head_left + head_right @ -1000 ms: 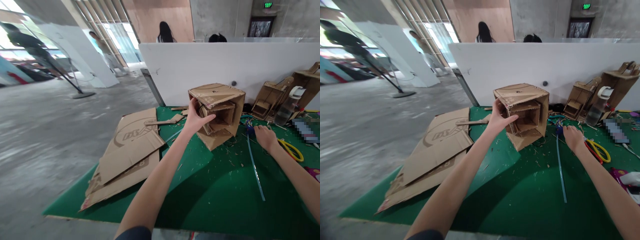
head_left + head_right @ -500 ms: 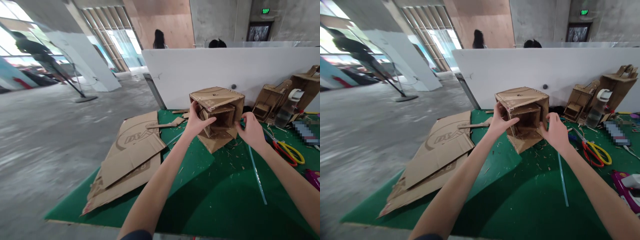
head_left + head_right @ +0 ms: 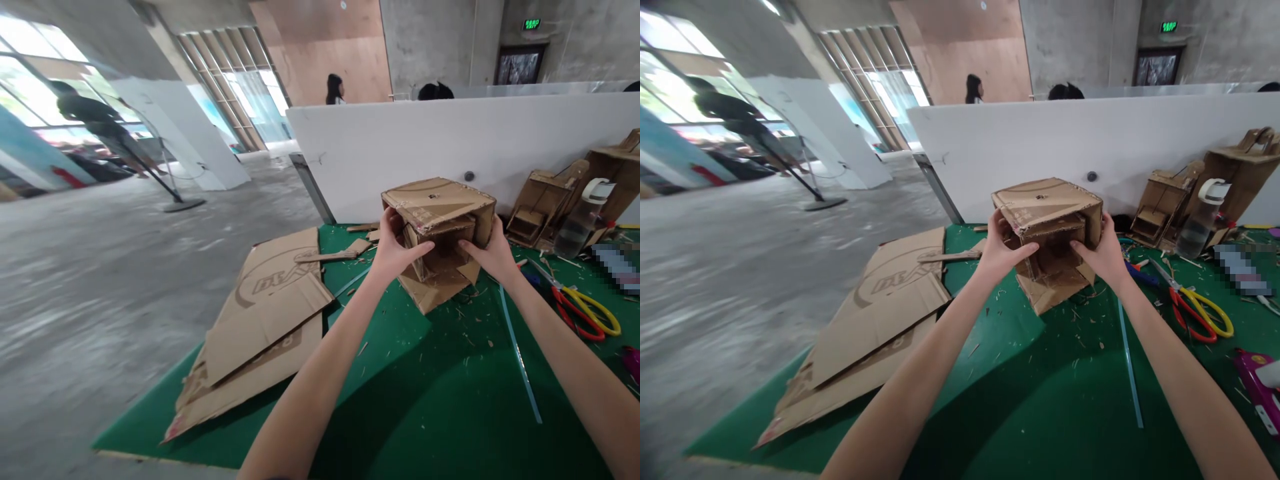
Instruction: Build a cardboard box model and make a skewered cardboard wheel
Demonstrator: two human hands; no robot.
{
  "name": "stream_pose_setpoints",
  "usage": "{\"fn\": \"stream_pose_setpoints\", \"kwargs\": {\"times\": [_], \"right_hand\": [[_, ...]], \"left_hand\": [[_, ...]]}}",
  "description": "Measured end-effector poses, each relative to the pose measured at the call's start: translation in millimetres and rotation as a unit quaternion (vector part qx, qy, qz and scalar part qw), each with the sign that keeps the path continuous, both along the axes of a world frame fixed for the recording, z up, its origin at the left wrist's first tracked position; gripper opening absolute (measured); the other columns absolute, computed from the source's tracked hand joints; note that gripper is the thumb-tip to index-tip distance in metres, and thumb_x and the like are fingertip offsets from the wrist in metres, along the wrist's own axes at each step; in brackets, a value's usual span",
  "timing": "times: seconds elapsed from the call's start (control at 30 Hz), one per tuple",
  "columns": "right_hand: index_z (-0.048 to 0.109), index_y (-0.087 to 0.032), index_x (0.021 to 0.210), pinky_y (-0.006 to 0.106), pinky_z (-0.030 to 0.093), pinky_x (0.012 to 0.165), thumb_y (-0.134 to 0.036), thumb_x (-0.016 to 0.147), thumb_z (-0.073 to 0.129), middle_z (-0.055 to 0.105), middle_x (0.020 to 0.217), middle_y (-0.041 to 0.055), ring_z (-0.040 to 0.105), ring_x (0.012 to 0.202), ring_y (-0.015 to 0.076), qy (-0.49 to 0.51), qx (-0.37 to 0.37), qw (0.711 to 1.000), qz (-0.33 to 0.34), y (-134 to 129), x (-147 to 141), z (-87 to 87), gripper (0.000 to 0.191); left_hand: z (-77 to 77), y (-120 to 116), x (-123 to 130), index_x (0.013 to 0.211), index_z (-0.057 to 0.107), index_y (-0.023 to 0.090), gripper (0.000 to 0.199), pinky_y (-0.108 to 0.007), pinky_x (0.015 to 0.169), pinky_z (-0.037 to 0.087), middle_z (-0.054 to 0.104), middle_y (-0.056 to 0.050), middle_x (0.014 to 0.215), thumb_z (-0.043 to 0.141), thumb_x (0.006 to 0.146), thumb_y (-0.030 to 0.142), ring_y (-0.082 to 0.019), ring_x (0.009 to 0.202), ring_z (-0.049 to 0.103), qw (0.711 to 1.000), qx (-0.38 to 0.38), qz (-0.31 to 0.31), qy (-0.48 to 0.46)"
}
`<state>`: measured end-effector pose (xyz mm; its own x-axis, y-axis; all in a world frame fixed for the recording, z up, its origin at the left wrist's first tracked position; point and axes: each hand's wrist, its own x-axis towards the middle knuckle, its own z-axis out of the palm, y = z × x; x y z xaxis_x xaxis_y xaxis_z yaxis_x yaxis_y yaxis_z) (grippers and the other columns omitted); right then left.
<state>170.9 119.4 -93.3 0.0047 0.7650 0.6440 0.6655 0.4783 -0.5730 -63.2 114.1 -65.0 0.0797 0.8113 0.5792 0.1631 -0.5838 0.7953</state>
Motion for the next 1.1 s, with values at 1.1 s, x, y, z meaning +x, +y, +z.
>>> {"fn": "stream_pose_setpoints", "kwargs": {"times": [1.1], "right_hand": [[0.046,-0.018,0.121,0.041,0.052,0.077,-0.055,0.083,0.059,0.060,0.117,0.0172,0.060,0.105,0.0293,0.024,0.089,0.994,-0.059,-15,-10,5.1,0.055]], "left_hand": [[-2.6,13,-22,0.147,0.027,0.031,0.103,-0.048,0.103,0.048,0.047,-0.014,0.143,0.082,0.063,0.052,-0.035,0.133,0.047,0.999,0.003,-0.033,0.011]]}}
